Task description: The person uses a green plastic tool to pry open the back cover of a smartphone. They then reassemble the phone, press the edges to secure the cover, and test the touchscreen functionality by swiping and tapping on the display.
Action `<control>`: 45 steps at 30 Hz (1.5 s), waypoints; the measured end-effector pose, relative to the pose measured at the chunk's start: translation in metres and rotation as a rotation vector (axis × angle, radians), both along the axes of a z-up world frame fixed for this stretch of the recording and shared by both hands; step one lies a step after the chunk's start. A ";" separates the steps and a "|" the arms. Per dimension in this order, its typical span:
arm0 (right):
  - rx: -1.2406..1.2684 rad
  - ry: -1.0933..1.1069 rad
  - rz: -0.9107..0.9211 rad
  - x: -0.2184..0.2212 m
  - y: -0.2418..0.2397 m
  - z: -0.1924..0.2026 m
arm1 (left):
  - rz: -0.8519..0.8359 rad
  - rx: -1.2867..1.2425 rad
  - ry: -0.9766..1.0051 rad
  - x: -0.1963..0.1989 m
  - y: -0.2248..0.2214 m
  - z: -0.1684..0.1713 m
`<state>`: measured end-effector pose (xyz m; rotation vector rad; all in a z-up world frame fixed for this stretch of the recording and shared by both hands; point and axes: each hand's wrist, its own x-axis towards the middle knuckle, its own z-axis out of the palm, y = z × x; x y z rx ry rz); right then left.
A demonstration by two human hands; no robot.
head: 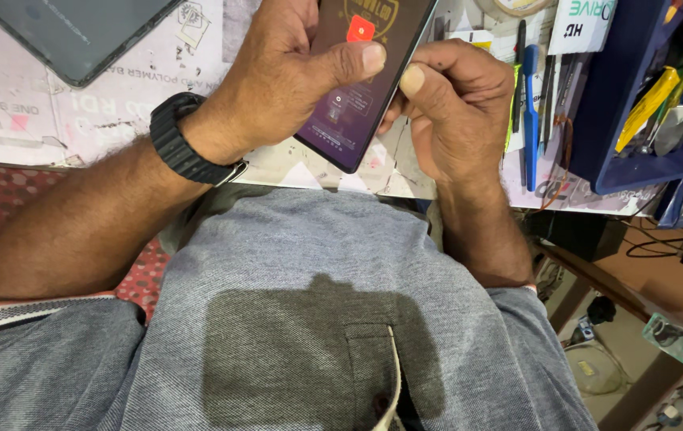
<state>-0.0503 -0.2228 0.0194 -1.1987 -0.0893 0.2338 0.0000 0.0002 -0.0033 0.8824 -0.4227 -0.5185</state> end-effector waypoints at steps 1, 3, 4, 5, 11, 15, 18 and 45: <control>-0.002 0.007 -0.018 0.000 0.000 0.000 | 0.001 -0.010 0.016 -0.001 0.000 -0.001; -0.011 0.035 -0.077 0.000 0.002 0.001 | 0.044 -0.009 -0.003 -0.002 -0.004 -0.004; -0.022 0.032 -0.096 0.000 0.003 0.001 | 0.086 0.002 -0.038 -0.002 -0.007 -0.006; -0.035 0.030 -0.115 -0.001 0.004 0.003 | 0.111 0.017 -0.043 -0.002 -0.009 -0.008; -0.426 -0.147 -0.133 -0.009 0.017 0.022 | 0.166 -0.124 0.115 -0.002 -0.012 -0.017; -0.827 -0.475 -0.138 -0.004 0.025 0.030 | 0.211 -0.193 0.185 -0.005 -0.014 -0.015; -1.075 -0.731 -0.083 -0.003 0.021 0.038 | 0.241 -0.162 0.156 -0.005 -0.013 -0.015; -1.308 -0.873 -0.004 0.008 -0.012 0.031 | 0.278 0.150 0.096 -0.005 -0.004 -0.006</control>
